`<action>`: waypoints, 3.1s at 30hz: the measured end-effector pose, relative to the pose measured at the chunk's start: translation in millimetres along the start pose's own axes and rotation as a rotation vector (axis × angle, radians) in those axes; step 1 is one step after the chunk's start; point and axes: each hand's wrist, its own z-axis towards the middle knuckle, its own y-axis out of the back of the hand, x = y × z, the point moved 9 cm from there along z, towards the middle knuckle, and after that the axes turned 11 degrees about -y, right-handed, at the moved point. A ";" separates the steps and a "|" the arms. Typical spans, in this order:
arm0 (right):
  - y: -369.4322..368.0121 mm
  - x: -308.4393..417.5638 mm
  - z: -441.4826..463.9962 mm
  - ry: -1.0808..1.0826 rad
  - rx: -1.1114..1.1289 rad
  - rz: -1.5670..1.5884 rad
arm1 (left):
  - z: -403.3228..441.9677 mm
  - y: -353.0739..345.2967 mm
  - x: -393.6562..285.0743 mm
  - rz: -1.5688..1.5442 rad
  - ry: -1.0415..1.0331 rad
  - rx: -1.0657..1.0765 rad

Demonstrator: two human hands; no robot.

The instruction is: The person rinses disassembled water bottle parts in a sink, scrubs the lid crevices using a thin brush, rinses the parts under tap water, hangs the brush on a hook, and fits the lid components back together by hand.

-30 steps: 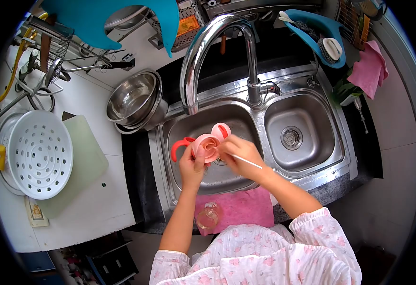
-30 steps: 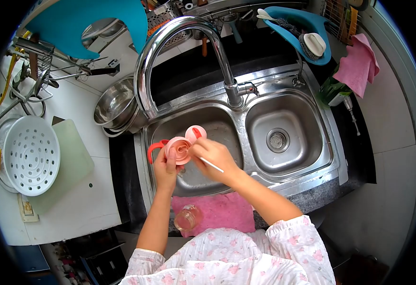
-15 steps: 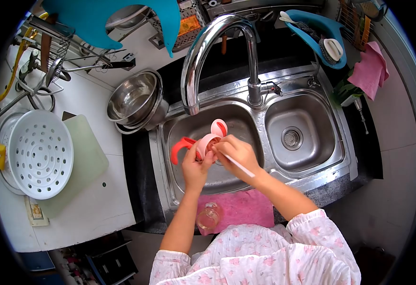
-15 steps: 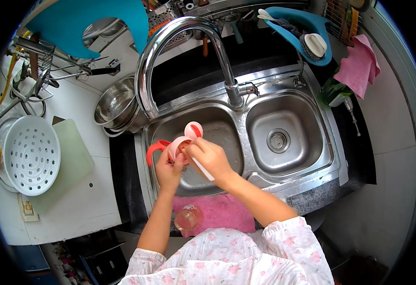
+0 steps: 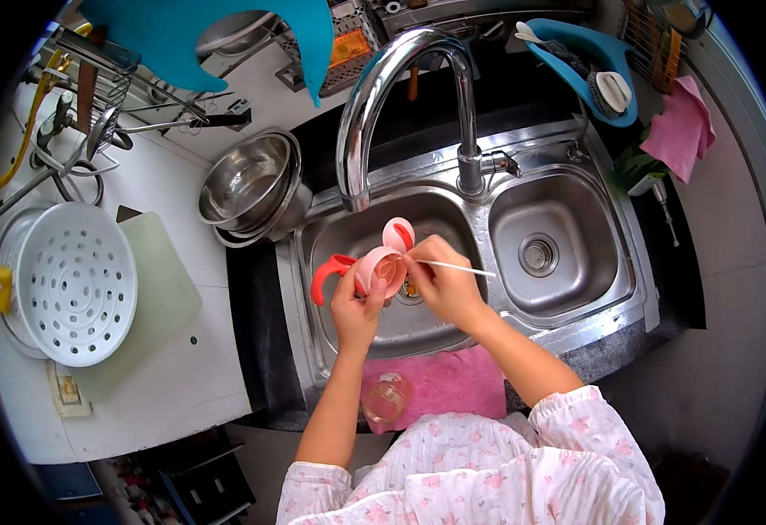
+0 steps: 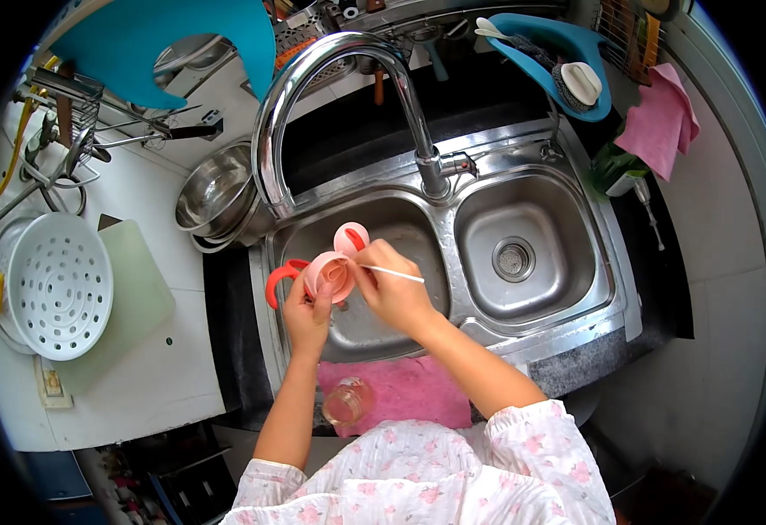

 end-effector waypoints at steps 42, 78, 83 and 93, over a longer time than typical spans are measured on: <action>-3.9 24.5 -23.6 0.112 0.035 -0.239 | -9.4 19.0 15.0 0.035 0.015 -0.096; -20.7 -11.1 -34.1 -0.120 0.054 0.073 | -10.3 0.5 -74.1 0.694 -0.598 -0.143; -29.4 -6.3 -35.9 -0.041 0.067 0.150 | -4.1 4.0 -72.1 0.718 -0.627 -0.153; -30.5 8.2 -23.2 0.049 0.095 -0.006 | 2.4 18.0 28.3 -0.217 0.150 -0.216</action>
